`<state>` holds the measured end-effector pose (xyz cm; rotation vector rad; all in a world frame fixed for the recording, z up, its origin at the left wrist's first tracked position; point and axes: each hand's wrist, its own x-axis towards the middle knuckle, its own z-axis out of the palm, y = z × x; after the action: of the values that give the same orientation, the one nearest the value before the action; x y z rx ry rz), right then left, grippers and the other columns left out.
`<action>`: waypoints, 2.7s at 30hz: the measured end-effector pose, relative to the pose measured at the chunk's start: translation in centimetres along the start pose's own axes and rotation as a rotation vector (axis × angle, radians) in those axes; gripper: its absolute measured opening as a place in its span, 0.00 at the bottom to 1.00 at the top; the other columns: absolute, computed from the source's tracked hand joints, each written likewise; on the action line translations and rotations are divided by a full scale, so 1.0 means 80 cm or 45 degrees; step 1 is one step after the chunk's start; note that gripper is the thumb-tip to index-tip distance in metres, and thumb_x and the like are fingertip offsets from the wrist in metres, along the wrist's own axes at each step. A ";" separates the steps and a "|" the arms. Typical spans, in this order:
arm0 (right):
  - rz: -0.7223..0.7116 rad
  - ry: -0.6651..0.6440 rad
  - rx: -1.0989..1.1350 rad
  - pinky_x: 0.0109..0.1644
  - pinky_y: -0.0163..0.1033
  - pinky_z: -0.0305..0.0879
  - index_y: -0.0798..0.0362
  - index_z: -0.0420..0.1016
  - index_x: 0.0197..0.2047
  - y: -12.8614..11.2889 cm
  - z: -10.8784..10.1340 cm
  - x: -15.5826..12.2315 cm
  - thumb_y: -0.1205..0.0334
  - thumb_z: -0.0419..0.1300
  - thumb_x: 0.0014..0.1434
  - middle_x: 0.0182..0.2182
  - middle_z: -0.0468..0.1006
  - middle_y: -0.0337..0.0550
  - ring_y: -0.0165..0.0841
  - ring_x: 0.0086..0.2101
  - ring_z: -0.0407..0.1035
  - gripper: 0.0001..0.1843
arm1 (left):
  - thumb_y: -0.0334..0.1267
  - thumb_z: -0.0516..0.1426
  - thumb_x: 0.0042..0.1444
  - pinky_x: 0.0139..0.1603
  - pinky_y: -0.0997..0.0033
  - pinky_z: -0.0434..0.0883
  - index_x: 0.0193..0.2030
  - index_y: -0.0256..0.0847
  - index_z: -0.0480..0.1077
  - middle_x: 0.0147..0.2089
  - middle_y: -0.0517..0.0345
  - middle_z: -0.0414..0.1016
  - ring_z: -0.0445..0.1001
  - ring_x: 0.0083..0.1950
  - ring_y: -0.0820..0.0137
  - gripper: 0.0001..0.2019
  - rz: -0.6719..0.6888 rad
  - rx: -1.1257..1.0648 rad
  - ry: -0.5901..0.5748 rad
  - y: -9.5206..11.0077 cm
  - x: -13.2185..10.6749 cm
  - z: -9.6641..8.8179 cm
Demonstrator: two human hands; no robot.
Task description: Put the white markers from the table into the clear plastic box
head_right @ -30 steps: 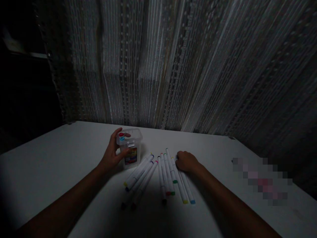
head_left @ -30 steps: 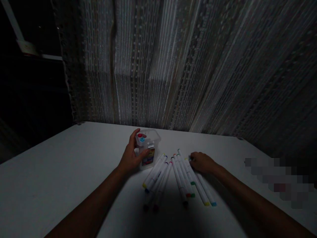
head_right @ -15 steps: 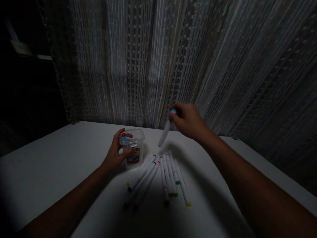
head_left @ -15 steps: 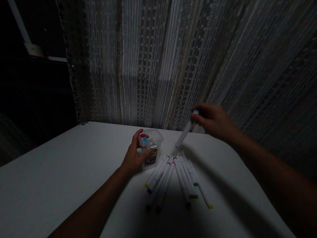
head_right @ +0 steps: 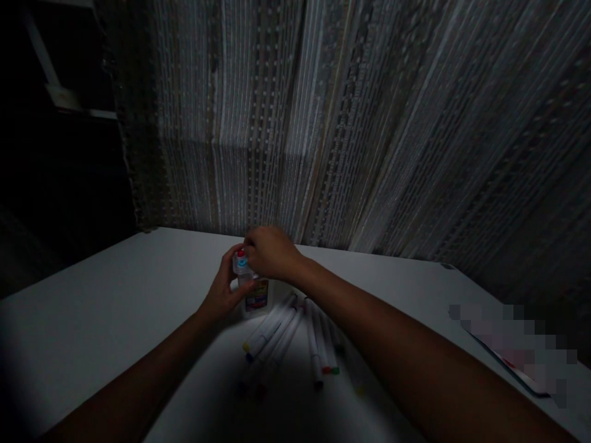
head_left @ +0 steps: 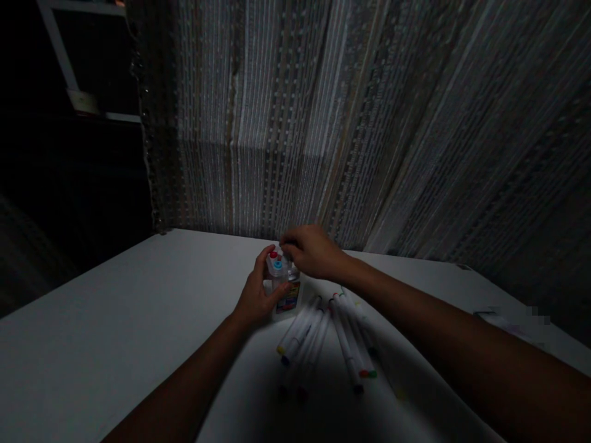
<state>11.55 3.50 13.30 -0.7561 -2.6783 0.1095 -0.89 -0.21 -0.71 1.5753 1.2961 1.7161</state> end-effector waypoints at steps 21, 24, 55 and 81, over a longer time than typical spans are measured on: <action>0.125 -0.279 0.228 0.28 0.29 0.52 0.62 0.74 0.36 0.007 0.020 0.012 0.70 0.51 0.56 0.27 0.74 0.42 0.25 0.27 0.64 0.11 | 0.48 0.60 0.44 0.53 0.71 0.66 0.54 0.45 0.52 0.54 0.55 0.64 0.67 0.52 0.72 0.33 0.030 -0.007 0.001 -0.001 0.000 0.000; 0.138 -0.323 0.230 0.28 0.29 0.52 0.62 0.72 0.38 0.005 0.019 0.012 0.67 0.51 0.58 0.30 0.74 0.43 0.25 0.28 0.64 0.11 | 0.49 0.60 0.44 0.51 0.71 0.66 0.55 0.45 0.51 0.54 0.54 0.64 0.68 0.51 0.72 0.33 0.032 0.007 0.000 -0.002 0.001 0.000; 0.759 -0.545 -0.437 0.35 0.38 0.60 0.61 0.75 0.40 0.163 0.075 -0.120 0.60 0.52 0.51 0.38 0.76 0.58 0.43 0.39 0.71 0.17 | 0.48 0.61 0.42 0.53 0.67 0.69 0.58 0.46 0.50 0.54 0.52 0.66 0.69 0.51 0.69 0.37 -0.070 0.024 0.033 0.000 -0.004 0.004; 0.404 -0.643 -0.188 0.37 0.35 0.62 0.56 0.77 0.39 0.096 0.091 -0.101 0.65 0.58 0.43 0.37 0.78 0.51 0.39 0.39 0.72 0.17 | 0.50 0.61 0.43 0.53 0.66 0.68 0.58 0.48 0.48 0.54 0.54 0.66 0.69 0.50 0.70 0.37 -0.102 0.032 0.027 0.001 -0.004 0.006</action>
<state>19.20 6.03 2.66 -1.3542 -3.0296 0.2075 -0.33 -0.39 -0.83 1.5015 1.3771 1.6777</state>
